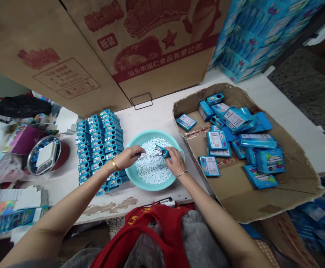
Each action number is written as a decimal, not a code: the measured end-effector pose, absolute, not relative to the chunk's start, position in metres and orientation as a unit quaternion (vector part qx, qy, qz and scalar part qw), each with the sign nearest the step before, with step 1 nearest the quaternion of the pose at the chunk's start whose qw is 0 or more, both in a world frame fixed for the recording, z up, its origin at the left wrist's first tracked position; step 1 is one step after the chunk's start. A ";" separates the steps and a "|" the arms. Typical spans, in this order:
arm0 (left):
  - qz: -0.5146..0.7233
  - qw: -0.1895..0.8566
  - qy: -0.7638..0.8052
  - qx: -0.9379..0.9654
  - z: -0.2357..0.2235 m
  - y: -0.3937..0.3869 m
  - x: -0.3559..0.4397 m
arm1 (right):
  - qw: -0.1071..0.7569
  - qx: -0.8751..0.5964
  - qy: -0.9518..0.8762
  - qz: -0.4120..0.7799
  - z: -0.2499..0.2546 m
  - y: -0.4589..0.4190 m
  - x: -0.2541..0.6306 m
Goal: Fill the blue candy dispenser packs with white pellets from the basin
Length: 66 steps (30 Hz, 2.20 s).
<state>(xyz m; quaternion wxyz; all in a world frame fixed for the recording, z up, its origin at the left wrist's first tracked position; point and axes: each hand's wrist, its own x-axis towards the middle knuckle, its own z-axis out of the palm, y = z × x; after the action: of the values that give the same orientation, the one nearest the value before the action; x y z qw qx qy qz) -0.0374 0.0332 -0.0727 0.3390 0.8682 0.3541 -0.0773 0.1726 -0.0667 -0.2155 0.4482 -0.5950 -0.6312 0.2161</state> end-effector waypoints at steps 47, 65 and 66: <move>-0.183 0.181 0.393 0.883 -0.054 -0.003 -0.005 | 0.466 -0.596 -0.593 0.277 -0.222 -0.077 0.155; -0.029 0.303 0.286 0.908 -0.063 0.069 -0.019 | 0.516 -0.538 -0.590 0.312 -0.153 -0.035 0.164; 0.004 0.295 0.294 0.909 -0.065 0.079 -0.023 | 0.524 -0.547 -0.581 0.299 -0.151 -0.023 0.178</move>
<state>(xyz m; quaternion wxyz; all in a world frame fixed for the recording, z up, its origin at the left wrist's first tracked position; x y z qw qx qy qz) -0.0227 0.0794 -0.0648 0.2954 0.9090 0.2940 0.0038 0.1785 -0.0234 -0.1508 0.5237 -0.5471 -0.5806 0.2989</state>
